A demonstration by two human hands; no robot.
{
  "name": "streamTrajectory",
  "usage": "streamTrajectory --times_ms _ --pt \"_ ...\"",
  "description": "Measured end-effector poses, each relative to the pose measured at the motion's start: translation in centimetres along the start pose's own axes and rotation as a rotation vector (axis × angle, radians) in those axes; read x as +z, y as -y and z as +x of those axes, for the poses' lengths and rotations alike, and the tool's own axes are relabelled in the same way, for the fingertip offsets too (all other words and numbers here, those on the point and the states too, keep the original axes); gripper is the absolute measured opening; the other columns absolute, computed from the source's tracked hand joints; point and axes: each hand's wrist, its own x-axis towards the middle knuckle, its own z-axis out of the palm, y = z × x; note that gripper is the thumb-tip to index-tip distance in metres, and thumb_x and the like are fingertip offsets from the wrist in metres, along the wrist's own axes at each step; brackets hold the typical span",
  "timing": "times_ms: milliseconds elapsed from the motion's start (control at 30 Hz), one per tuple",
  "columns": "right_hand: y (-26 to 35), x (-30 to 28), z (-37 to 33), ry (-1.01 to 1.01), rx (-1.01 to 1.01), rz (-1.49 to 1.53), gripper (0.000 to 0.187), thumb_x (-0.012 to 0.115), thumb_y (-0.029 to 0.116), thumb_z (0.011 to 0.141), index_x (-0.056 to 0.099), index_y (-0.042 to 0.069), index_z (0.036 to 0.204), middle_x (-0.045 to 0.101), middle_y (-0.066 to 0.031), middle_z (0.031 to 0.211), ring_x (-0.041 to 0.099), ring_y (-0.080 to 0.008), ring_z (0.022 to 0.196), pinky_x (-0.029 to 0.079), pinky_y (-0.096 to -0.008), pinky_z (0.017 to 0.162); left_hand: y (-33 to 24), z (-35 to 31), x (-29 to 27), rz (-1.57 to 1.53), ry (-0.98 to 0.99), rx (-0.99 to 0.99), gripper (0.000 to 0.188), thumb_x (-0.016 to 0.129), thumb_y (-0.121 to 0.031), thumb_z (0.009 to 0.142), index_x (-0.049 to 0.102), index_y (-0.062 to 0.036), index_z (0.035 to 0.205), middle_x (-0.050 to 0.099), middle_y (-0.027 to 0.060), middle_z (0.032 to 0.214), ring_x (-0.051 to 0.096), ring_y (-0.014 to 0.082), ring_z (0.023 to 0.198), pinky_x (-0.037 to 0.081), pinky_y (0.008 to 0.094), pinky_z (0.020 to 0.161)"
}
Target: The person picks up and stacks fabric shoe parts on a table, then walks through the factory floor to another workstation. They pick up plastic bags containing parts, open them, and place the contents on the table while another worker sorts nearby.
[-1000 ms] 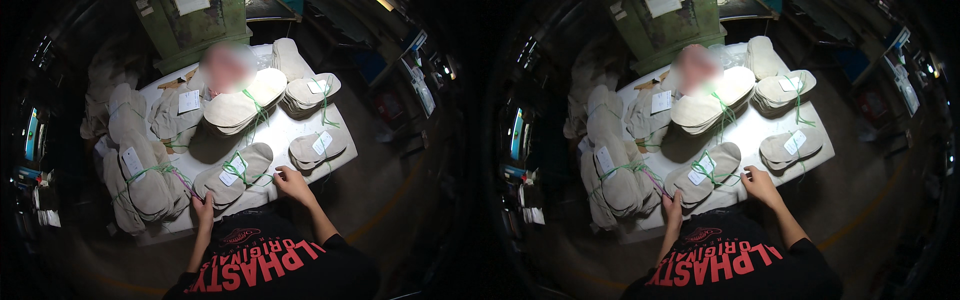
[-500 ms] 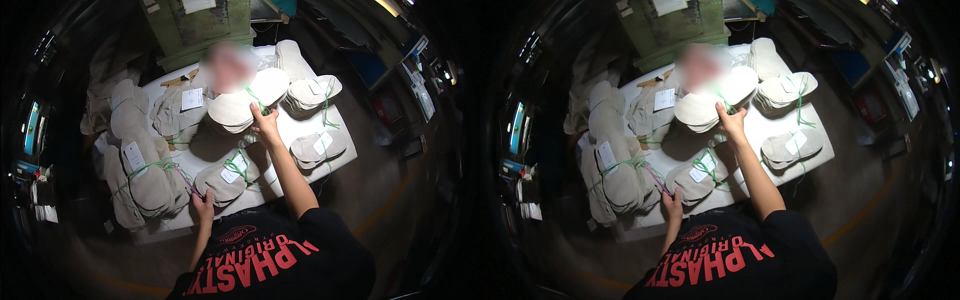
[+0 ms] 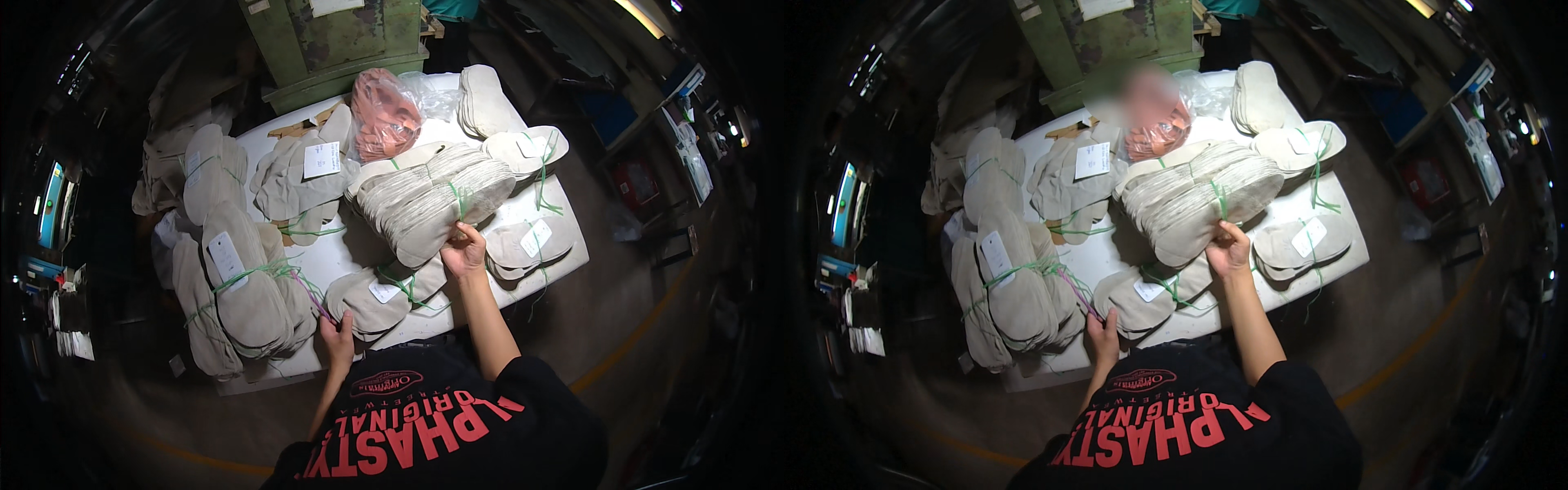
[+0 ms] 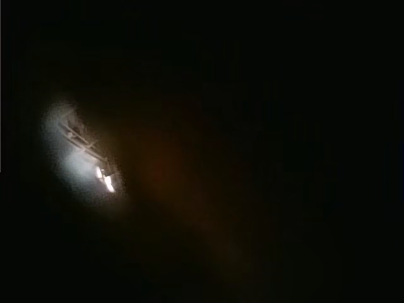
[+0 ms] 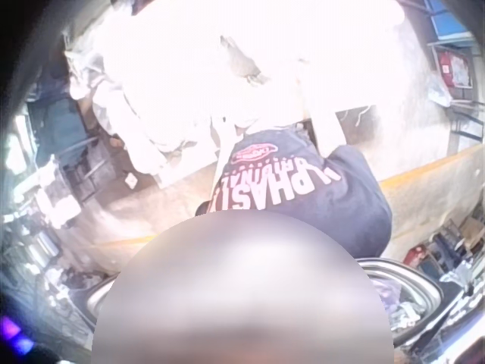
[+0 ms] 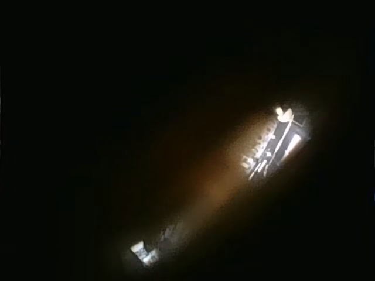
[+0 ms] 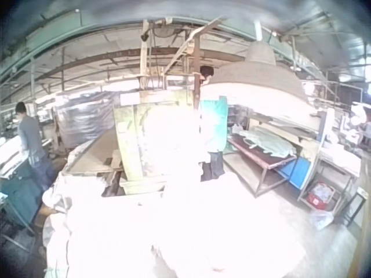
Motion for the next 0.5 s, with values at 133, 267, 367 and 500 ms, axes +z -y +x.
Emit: streamTrajectory --times_ms 133,267,367,500 --pt "0.9 2.2 -0.9 0.05 0.039 -0.35 0.025 0.07 0.012 0.089 0.065 0.001 0.11 0.07 -0.0097 0.103 0.066 -0.0208 0.096 0.052 -0.0387 0.088 0.3 0.1 -0.2 -0.012 -0.002 -0.016 0.034 0.067 -0.017 0.095 0.054 0.0026 0.12 0.064 0.0088 0.111 0.059 0.0163 0.1 0.045 0.0297 0.092" --pt "1.3 5.1 -2.4 -0.094 -0.189 -0.756 0.035 0.072 0.016 0.09 0.059 0.002 0.12 0.067 -0.0018 0.1 0.059 -0.0085 0.079 0.04 -0.0246 0.051 0.5 0.1 -0.4 -0.001 0.009 -0.038 0.034 0.069 -0.017 0.094 0.055 0.0021 0.119 0.064 0.0061 0.106 0.057 0.0136 0.096 0.045 0.0287 0.088" --pt "0.8 6.8 -3.2 -0.081 -0.379 -0.76 0.066 0.076 0.01 0.086 0.039 -0.005 0.138 0.056 -0.0165 0.129 0.057 -0.0196 0.111 0.046 -0.0325 0.097 0.4 0.1 -0.4 0.01 -0.005 0.015 0.032 0.07 -0.017 0.093 0.057 0.0003 0.117 0.063 0.0027 0.101 0.056 0.011 0.092 0.045 0.0277 0.084" --pt "0.1 8.3 -3.6 -0.236 -0.367 -0.69 0.069 0.075 0.012 0.087 0.027 -0.002 0.134 0.05 -0.0188 0.128 0.056 -0.0221 0.113 0.045 -0.0349 0.1 0.6 0.0 -0.2 -0.042 -0.023 0.039 0.03 0.073 -0.019 0.091 0.058 -0.0021 0.111 0.059 -0.0004 0.096 0.052 0.0099 0.085 0.044 0.0269 0.079"
